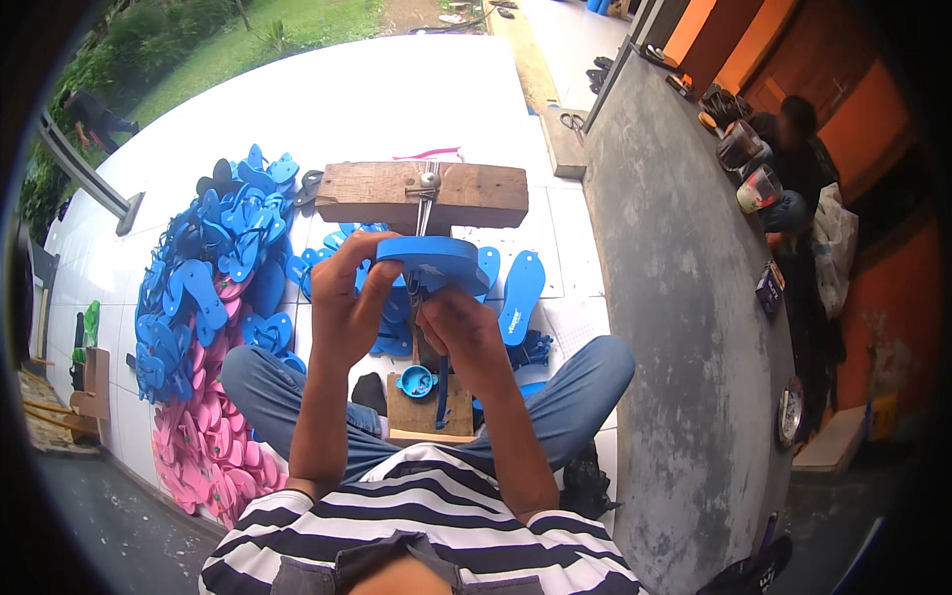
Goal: The person assembles flip-flops by hand and with a manual insertion tool, threading straps through pre-cut holes in the soles and securing them.
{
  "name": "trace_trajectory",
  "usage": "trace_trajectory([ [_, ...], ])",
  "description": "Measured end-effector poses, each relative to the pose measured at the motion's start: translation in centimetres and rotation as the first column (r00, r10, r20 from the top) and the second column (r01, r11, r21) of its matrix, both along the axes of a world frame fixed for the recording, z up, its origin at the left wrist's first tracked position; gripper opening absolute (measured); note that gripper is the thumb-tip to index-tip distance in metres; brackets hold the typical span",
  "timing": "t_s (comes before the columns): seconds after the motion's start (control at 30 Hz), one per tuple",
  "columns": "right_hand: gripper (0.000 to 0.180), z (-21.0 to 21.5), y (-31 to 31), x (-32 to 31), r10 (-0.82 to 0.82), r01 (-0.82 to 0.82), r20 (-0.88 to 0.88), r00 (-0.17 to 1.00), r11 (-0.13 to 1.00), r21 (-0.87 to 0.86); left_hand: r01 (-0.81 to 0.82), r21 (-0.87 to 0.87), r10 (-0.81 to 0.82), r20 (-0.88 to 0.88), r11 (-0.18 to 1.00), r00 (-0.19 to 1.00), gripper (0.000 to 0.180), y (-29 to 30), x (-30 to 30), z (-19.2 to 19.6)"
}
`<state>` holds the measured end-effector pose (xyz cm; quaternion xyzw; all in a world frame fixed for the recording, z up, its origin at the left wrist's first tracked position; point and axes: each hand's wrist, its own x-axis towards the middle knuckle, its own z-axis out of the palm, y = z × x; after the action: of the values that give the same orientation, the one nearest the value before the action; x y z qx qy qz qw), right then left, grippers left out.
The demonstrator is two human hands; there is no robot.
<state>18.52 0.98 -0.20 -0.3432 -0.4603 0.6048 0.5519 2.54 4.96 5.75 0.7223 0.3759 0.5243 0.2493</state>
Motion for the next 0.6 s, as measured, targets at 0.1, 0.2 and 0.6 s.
trace_trajectory([
  [0.1,0.021,0.8,-0.3,0.1,-0.637,0.389,0.351,0.686,0.730,0.562,0.076,-0.013,-0.073,0.164,0.997,0.984,0.032,0.1,0.2,-1.2],
  [0.2,0.032,1.6,1.5,1.9,-0.541,0.409,0.184,0.820,0.781,0.472,0.316,-0.116,-0.239,0.432,0.942,0.870,0.043,-0.5,0.9,-0.5],
  [0.6,0.026,3.6,3.0,-0.2,-0.290,0.228,0.137,0.947,0.910,0.347,0.231,-0.193,-0.124,0.448,0.954,0.885,0.035,-0.4,3.8,-0.2],
])
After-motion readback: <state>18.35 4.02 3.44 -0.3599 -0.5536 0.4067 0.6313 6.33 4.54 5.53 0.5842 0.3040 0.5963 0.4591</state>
